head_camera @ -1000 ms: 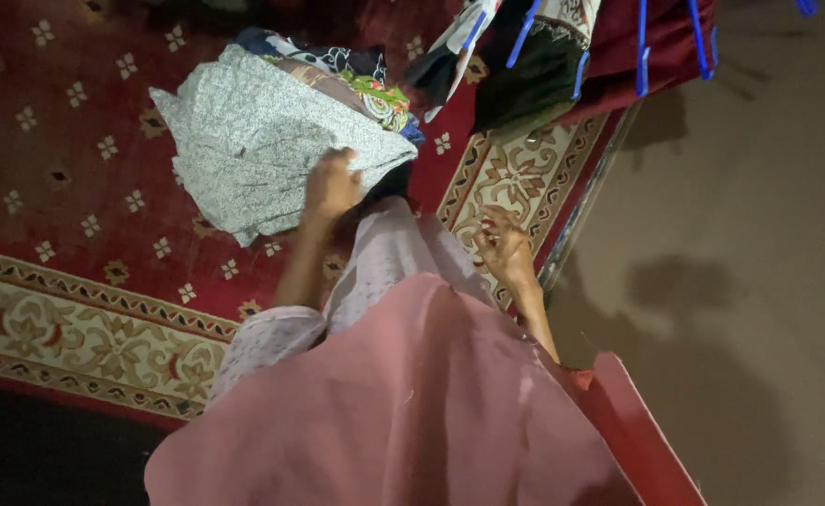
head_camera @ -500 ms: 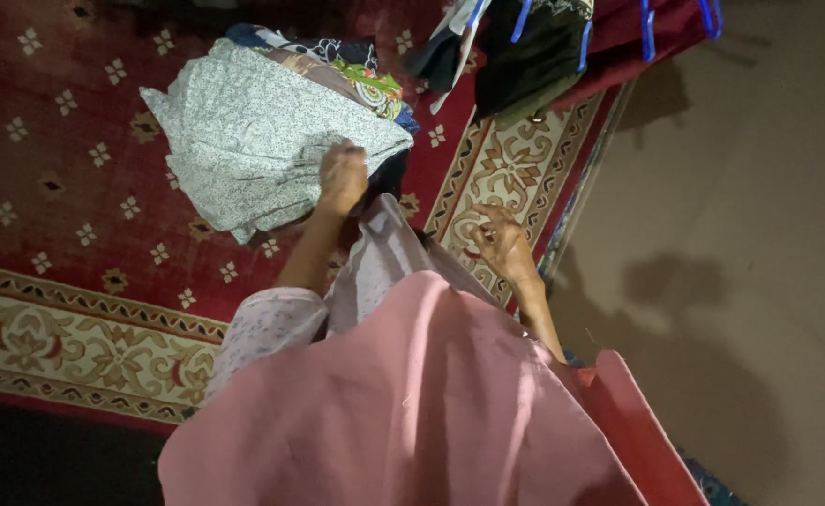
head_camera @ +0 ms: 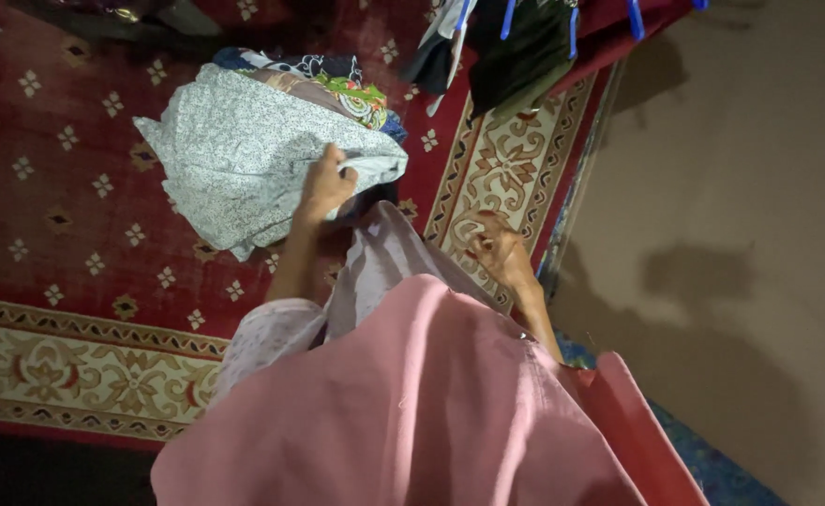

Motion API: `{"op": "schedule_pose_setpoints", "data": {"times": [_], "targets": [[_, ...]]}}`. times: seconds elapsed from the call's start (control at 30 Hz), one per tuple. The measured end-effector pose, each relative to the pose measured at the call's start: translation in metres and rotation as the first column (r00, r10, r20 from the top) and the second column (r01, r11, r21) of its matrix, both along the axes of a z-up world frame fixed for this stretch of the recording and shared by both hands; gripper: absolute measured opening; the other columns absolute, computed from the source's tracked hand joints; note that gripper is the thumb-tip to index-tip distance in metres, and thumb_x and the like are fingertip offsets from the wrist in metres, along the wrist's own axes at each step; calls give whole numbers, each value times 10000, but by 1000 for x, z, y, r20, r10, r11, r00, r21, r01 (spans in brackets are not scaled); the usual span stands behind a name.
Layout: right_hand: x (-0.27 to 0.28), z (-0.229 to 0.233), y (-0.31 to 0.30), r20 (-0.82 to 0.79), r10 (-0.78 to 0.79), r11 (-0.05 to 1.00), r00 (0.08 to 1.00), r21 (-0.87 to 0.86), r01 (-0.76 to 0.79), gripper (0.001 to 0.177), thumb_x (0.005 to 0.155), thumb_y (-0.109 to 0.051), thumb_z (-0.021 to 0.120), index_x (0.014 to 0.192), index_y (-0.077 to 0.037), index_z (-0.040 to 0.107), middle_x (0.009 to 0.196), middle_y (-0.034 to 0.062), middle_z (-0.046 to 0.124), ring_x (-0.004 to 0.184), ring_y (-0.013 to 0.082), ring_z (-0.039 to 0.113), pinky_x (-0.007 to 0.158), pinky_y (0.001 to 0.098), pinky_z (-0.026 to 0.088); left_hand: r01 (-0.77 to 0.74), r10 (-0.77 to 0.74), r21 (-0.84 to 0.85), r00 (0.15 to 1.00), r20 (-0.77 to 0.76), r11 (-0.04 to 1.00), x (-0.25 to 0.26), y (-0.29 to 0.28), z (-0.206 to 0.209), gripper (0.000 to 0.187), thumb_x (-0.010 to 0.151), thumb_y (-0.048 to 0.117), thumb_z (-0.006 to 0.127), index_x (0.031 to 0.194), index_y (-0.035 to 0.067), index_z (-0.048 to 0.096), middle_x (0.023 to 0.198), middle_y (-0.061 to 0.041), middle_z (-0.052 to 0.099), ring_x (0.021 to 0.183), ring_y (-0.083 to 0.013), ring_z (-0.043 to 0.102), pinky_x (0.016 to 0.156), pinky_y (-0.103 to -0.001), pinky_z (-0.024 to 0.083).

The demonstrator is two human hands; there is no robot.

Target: Hanging various clothes on a circular drying rack.

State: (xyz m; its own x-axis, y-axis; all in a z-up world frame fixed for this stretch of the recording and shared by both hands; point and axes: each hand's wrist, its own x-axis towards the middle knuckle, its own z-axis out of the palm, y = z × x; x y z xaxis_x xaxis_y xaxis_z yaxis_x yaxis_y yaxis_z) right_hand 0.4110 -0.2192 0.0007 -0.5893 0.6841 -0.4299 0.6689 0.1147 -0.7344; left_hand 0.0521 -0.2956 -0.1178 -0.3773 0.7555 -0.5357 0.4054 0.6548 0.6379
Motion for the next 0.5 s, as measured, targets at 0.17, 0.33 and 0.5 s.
{"op": "schedule_pose_setpoints", "data": {"times": [0.17, 0.33, 0.5], "targets": [[-19, 15, 4, 172, 74, 997, 982, -13, -73, 410, 951, -165, 646, 1354, -95, 614, 1414, 143, 598, 945, 263, 762, 879, 373, 631, 148, -139, -71, 984, 112, 986, -47, -27, 64, 529, 833, 405, 843, 1200, 64, 674, 1001, -111, 712, 814, -223, 666, 710, -370, 553], [-16, -3, 7, 22, 187, 959, 982, 213, -187, 443, 983, -179, 700, 1382, -3, 623, 1331, 235, 655, 1097, 346, 705, 951, 465, 579, -194, 70, 216, 877, 475, 957, -97, -60, 103, 386, 883, 395, 756, 1099, 76, 732, 900, -55, 719, 665, -138, 630, 548, -325, 521], [-22, 2, 10, 17, 120, 992, 993, 33, -121, 424, 945, -105, 611, 1355, 5, 600, 1361, 241, 610, 1049, 319, 728, 817, 356, 662, -726, 65, 611, 659, 749, 316, -134, -96, 139, 324, 942, 239, 787, 1164, 51, 644, 978, -65, 656, 869, -197, 659, 685, -356, 585]]}}
